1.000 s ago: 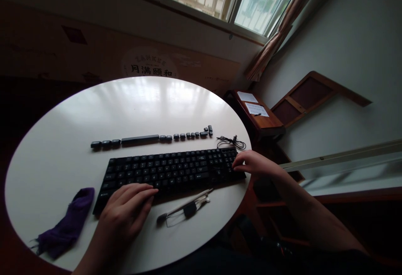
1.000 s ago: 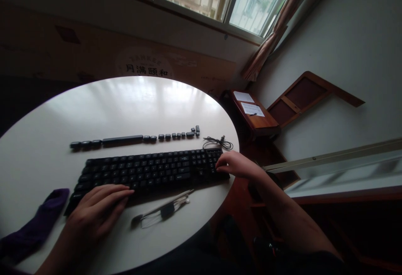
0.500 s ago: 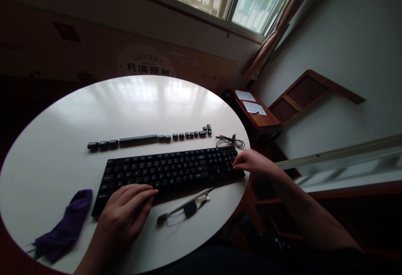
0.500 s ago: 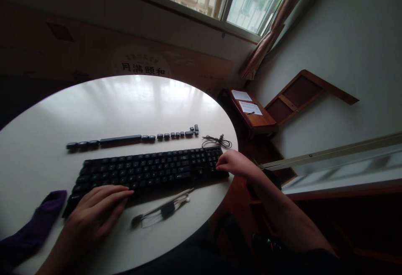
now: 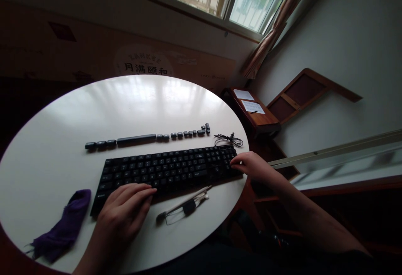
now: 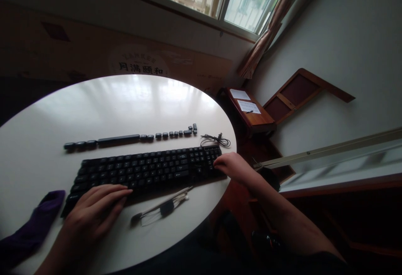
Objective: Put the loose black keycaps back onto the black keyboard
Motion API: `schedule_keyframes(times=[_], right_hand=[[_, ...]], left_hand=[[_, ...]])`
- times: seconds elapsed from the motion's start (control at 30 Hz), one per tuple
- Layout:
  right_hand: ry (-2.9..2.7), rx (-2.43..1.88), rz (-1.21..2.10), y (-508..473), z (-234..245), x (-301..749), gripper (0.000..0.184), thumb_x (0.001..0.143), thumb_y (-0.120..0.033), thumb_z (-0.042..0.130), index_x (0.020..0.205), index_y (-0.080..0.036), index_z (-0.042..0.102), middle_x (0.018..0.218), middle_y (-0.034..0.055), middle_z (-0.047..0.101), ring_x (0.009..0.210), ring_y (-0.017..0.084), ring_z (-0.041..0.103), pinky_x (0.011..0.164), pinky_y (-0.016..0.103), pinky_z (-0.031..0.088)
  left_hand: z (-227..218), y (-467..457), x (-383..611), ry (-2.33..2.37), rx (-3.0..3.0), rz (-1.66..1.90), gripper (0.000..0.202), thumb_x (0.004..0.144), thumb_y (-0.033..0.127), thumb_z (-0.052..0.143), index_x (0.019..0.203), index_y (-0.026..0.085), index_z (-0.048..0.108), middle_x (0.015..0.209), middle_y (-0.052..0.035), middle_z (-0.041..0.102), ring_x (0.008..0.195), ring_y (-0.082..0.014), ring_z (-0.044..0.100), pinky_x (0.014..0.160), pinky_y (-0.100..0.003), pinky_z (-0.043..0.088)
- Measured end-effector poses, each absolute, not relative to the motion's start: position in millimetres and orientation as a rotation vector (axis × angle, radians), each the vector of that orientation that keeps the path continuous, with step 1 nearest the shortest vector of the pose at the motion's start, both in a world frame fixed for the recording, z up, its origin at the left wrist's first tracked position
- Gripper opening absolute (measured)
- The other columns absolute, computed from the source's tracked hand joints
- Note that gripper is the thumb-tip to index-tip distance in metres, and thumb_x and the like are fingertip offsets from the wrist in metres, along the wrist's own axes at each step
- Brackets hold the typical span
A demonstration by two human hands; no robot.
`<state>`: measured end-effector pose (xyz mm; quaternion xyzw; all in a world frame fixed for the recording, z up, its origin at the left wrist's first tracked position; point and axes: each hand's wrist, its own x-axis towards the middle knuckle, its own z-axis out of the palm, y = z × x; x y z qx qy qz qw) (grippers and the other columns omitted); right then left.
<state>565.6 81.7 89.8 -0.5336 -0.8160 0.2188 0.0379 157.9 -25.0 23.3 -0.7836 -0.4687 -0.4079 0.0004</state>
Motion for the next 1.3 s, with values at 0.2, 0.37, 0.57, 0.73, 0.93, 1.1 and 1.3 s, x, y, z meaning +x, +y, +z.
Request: schedule_keyframes(times=[0.2, 0.37, 0.57, 0.73, 0.93, 1.1, 1.3], right_hand=[[-2.495, -1.626, 0.461, 58, 77, 568, 0.02, 0.096, -0.026, 0.063, 0.109, -0.023, 0.078, 0.106, 0.0062, 0.076, 0.095, 0.021, 0.072, 0.087, 0.031, 0.054], [-2.556, -1.562, 0.379, 58, 74, 571, 0.019, 0.092, -0.021, 0.067, 0.109, -0.022, 0.076, 0.106, 0.0053, 0.074, 0.094, 0.019, 0.071, 0.086, 0.028, 0.054], [-2.602, -1.345, 0.276, 68, 64, 587, 0.018, 0.098, -0.026, 0.063, 0.11, -0.019, 0.076, 0.099, 0.0079, 0.073, 0.087, 0.019, 0.069, 0.08, 0.027, 0.053], [-2.36, -1.212, 0.562, 75, 58, 602, 0.019, 0.099, -0.03, 0.064, 0.11, -0.019, 0.075, 0.098, 0.0065, 0.074, 0.086, 0.016, 0.069, 0.08, 0.026, 0.054], [-2.355, -1.201, 0.605, 74, 52, 596, 0.018, 0.098, -0.03, 0.066, 0.108, -0.02, 0.077, 0.097, 0.0053, 0.073, 0.084, 0.014, 0.069, 0.078, 0.024, 0.054], [-2.528, -1.218, 0.231, 71, 52, 590, 0.017, 0.098, -0.027, 0.065, 0.109, -0.022, 0.077, 0.1, 0.0043, 0.074, 0.084, 0.014, 0.069, 0.075, 0.022, 0.049], [-2.658, -1.384, -0.267, 52, 53, 569, 0.019, 0.1, -0.024, 0.061, 0.108, -0.022, 0.078, 0.085, 0.0053, 0.07, 0.078, 0.015, 0.06, 0.069, 0.026, 0.044]], left_hand=[[24, -25, 158, -1.481, -2.471, -1.274, 0.016, 0.095, 0.024, 0.06, 0.106, 0.025, 0.072, 0.102, -0.0035, 0.073, 0.092, -0.0219, 0.068, 0.088, -0.038, 0.051], [24, -25, 158, -1.489, -2.471, -1.281, 0.016, 0.095, 0.024, 0.06, 0.106, 0.026, 0.072, 0.102, -0.0033, 0.073, 0.092, -0.0219, 0.068, 0.088, -0.037, 0.051], [13, -24, 154, -1.491, -2.456, -1.304, 0.017, 0.096, 0.027, 0.06, 0.108, 0.027, 0.072, 0.104, -0.0034, 0.073, 0.095, -0.0221, 0.067, 0.09, -0.037, 0.05], [12, -26, 158, -1.576, -2.439, -1.318, 0.018, 0.096, 0.029, 0.059, 0.108, 0.027, 0.073, 0.106, -0.0042, 0.073, 0.097, -0.0229, 0.067, 0.093, -0.038, 0.05], [15, -24, 151, -1.506, -2.496, -1.204, 0.02, 0.094, 0.026, 0.061, 0.111, 0.027, 0.072, 0.108, -0.0035, 0.073, 0.097, -0.0229, 0.068, 0.091, -0.037, 0.052], [15, -23, 148, -1.454, -2.499, -1.185, 0.019, 0.094, 0.026, 0.061, 0.111, 0.027, 0.07, 0.107, -0.0034, 0.073, 0.097, -0.0226, 0.068, 0.091, -0.036, 0.051], [14, -23, 154, -1.469, -2.443, -1.256, 0.018, 0.097, 0.032, 0.057, 0.109, 0.028, 0.07, 0.105, -0.0025, 0.073, 0.095, -0.0222, 0.068, 0.09, -0.037, 0.05]])
